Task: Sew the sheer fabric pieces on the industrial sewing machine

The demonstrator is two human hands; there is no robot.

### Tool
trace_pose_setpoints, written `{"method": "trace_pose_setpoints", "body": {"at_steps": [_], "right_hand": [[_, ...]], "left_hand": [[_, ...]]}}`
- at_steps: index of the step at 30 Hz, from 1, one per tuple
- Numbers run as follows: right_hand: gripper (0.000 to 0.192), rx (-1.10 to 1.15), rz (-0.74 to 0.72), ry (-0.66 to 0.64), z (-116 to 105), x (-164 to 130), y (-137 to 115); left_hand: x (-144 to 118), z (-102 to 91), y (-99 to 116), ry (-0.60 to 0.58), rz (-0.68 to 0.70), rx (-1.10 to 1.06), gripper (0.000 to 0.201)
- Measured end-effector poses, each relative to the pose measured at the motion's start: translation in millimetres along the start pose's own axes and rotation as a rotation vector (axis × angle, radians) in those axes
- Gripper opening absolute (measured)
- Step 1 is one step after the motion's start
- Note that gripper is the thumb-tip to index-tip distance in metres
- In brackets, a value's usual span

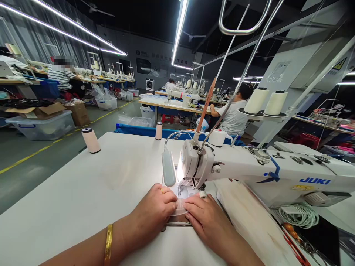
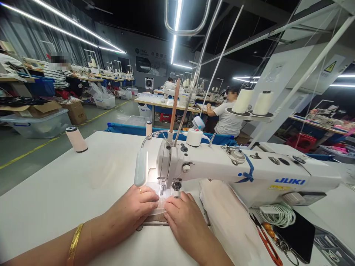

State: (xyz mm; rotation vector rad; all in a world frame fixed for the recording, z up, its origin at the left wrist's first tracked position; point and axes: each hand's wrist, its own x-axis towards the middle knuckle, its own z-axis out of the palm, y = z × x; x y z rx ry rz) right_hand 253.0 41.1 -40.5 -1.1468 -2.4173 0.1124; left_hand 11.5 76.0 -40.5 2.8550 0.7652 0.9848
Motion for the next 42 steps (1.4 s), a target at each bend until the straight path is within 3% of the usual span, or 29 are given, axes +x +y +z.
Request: {"method": "trace_pose_setpoints", "body": {"at_steps": [9,28,42], "right_hand": [[0.021,0.01,0.001,-0.028,-2.5,-1.2,-6.2],[0.026,-0.056,0.037,0.006,8.9,5.9,-1.2],[0.025,-0.07,0.087,0.024,15.7,8.9,4.2]], "left_hand": [[-4.5,0.5,-2.1,-0.136,0.032,-0.038,0.029],[6.1,2.6,-12.7,-0.084,-0.006,0.084,0.026],[11.6,0.1,-15.4,-0.141,-0.084,0.11,0.028]]}}
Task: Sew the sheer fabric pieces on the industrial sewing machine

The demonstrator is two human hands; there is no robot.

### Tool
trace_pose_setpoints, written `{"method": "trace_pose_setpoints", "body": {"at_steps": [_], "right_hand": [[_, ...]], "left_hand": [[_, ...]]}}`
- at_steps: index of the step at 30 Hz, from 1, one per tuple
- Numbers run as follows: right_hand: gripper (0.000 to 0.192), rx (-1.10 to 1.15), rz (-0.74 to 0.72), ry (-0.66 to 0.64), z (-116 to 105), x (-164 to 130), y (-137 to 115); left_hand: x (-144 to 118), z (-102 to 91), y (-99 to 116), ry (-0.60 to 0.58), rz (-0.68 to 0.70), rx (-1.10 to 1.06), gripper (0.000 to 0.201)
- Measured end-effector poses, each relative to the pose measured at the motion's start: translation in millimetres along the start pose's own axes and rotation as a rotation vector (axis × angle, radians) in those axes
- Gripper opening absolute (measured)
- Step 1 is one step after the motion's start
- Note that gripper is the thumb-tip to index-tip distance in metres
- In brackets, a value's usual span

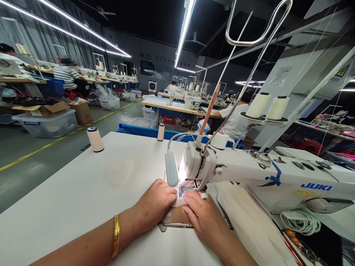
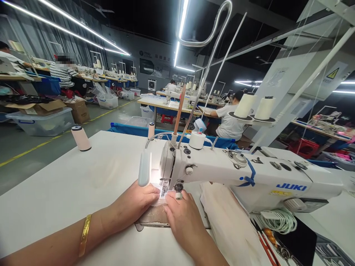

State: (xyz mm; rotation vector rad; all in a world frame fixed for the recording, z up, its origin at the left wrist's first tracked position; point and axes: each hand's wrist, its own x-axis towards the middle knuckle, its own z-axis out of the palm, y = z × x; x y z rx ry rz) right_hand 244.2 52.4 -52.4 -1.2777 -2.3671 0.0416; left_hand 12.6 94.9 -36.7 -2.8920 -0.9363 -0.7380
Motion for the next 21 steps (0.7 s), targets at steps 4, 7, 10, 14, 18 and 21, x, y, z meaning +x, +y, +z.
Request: {"method": "trace_pose_setpoints", "body": {"at_steps": [4,7,10,14,18,21], "right_hand": [[0.027,0.001,0.018,-0.007,0.8,0.0,0.4],[0.027,0.011,0.025,-0.013,-0.1,0.4,-0.3],[0.027,0.024,0.021,-0.005,-1.3,0.3,-0.5],[0.028,0.062,-0.035,0.046,-4.2,-0.9,0.4],[0.036,0.136,-0.175,0.119,-12.1,-2.3,-4.4],[0.037,0.216,-0.213,0.078,-17.8,-2.5,-11.8]], "left_hand": [[-1.8,-0.1,1.2,-0.012,-0.016,-0.021,0.027],[-2.4,-4.8,3.0,-0.035,-0.053,-0.039,0.022],[0.1,-14.7,2.8,-0.106,-0.121,-0.048,0.007],[7.4,-30.3,1.2,-0.181,-0.195,0.055,0.027],[10.8,-42.2,10.2,-0.196,-0.176,0.11,0.036],[7.8,-47.0,20.6,-0.257,-0.126,-0.034,0.032]]}}
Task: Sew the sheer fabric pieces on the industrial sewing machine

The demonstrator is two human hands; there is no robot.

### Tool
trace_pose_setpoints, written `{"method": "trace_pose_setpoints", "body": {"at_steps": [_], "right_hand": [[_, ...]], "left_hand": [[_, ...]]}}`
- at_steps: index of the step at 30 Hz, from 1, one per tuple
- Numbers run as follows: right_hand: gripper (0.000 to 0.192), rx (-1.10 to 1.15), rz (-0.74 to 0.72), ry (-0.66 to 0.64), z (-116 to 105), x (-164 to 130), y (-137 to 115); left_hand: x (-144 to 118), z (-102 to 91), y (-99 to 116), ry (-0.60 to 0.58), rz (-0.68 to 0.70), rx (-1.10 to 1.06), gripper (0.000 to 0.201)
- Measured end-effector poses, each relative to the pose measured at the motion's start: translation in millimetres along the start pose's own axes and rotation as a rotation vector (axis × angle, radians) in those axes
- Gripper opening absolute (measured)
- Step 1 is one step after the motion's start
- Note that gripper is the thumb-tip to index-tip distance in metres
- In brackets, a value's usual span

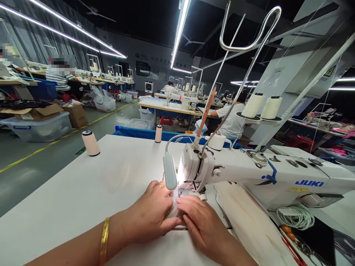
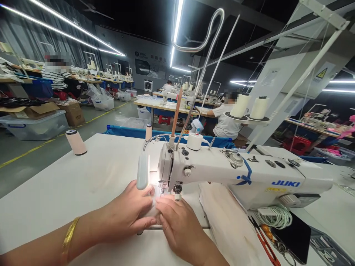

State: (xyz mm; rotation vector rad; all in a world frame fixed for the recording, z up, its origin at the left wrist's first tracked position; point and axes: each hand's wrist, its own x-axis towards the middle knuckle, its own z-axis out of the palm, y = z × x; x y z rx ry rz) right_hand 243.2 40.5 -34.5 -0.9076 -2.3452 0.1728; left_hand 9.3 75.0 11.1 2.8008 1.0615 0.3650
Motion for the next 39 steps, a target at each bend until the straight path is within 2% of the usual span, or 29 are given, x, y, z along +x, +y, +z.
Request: {"method": "trace_pose_setpoints", "body": {"at_steps": [3,6,8,12,16,23,29,33,36,39], "right_hand": [[0.03,-0.012,0.084,-0.097,-0.8,0.4,-3.1],[0.03,-0.107,0.131,-0.148,-0.8,-2.3,-0.4],[0.031,-0.119,0.134,-0.144,-1.1,-4.6,1.8],[0.033,-0.092,0.111,-0.116,-1.8,-7.7,3.3],[0.035,-0.132,0.115,-0.115,-0.8,-9.4,3.6],[0.034,-0.205,0.126,-0.095,1.4,-8.2,6.4],[0.034,-0.2,0.153,-0.073,7.2,-5.6,12.3],[0.044,-0.198,0.142,-0.028,9.4,-6.6,16.2],[0.049,-0.197,0.074,0.01,5.4,-8.4,14.5],[0.042,-0.157,0.006,-0.035,-0.1,-9.8,8.9]], "left_hand": [[-4.8,2.5,1.6,-0.08,-0.002,-0.161,0.022],[-6.3,11.0,-3.8,-0.081,-0.026,-0.193,0.019],[-6.4,18.8,-6.4,-0.039,-0.01,-0.159,0.019],[-7.1,34.2,-4.5,0.117,0.068,-0.132,0.014],[-9.2,42.7,-1.6,0.154,0.121,-0.145,0.018],[-9.2,40.4,-1.8,0.187,0.103,-0.093,0.019],[-1.2,37.5,-8.8,0.159,0.069,-0.048,0.016],[1.9,37.7,-11.9,0.16,0.049,-0.028,0.015],[-1.8,38.6,-8.7,0.212,0.087,-0.061,0.019],[-9.7,39.4,-1.8,0.234,0.169,-0.12,0.023]]}}
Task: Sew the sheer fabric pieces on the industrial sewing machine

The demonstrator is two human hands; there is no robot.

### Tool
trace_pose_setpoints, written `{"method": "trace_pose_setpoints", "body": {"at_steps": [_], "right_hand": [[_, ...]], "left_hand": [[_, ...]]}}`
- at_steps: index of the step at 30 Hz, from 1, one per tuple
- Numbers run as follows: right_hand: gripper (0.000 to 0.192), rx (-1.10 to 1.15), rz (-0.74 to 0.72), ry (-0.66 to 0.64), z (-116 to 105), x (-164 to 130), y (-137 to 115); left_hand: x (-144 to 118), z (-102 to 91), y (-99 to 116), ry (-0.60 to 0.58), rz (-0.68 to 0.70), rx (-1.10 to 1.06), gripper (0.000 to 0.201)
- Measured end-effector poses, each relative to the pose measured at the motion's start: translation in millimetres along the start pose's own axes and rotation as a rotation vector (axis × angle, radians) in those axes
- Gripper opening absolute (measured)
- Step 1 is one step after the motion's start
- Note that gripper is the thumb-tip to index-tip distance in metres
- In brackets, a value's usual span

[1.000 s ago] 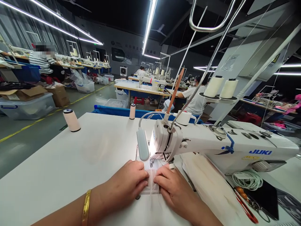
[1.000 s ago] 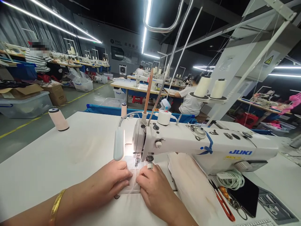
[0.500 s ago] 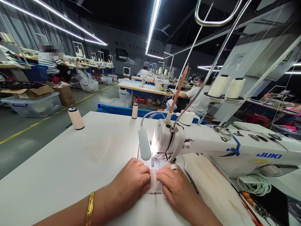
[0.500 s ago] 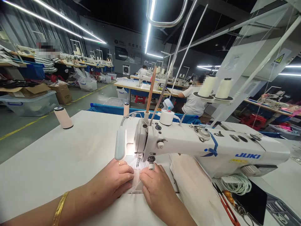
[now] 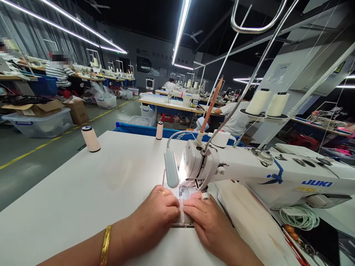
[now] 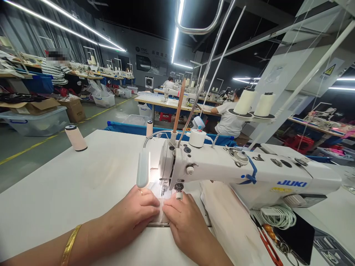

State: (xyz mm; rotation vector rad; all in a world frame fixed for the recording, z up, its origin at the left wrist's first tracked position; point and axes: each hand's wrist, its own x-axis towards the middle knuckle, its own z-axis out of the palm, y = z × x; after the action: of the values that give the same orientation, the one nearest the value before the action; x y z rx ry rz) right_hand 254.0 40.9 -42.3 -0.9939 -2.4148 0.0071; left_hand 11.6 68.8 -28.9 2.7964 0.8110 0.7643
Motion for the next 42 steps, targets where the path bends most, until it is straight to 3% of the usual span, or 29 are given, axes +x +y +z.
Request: {"method": "trace_pose_setpoints", "body": {"at_steps": [4,17,24,30,38,42], "right_hand": [[0.035,0.043,-0.005,-0.052,-2.3,-0.4,-4.9],[0.035,0.052,0.029,0.004,0.0,1.3,-4.4],[0.034,0.026,0.106,-0.034,6.0,2.7,0.9],[0.045,-0.023,0.158,-0.054,13.5,6.3,6.0],[0.061,-0.106,0.282,-0.106,17.4,10.5,10.0],[0.061,-0.113,0.274,-0.105,18.3,9.8,10.8]], "left_hand": [[-6.7,0.1,6.3,0.016,0.031,-0.011,0.026],[-7.0,9.2,-6.2,0.051,0.062,0.039,0.025],[-4.3,10.6,-12.2,0.017,0.005,0.066,0.022],[7.5,3.3,-15.5,-0.102,-0.07,0.115,0.022],[15.6,0.8,-20.9,-0.068,-0.125,0.158,0.024],[14.7,-1.3,-21.7,-0.104,-0.192,0.17,0.021]]}}
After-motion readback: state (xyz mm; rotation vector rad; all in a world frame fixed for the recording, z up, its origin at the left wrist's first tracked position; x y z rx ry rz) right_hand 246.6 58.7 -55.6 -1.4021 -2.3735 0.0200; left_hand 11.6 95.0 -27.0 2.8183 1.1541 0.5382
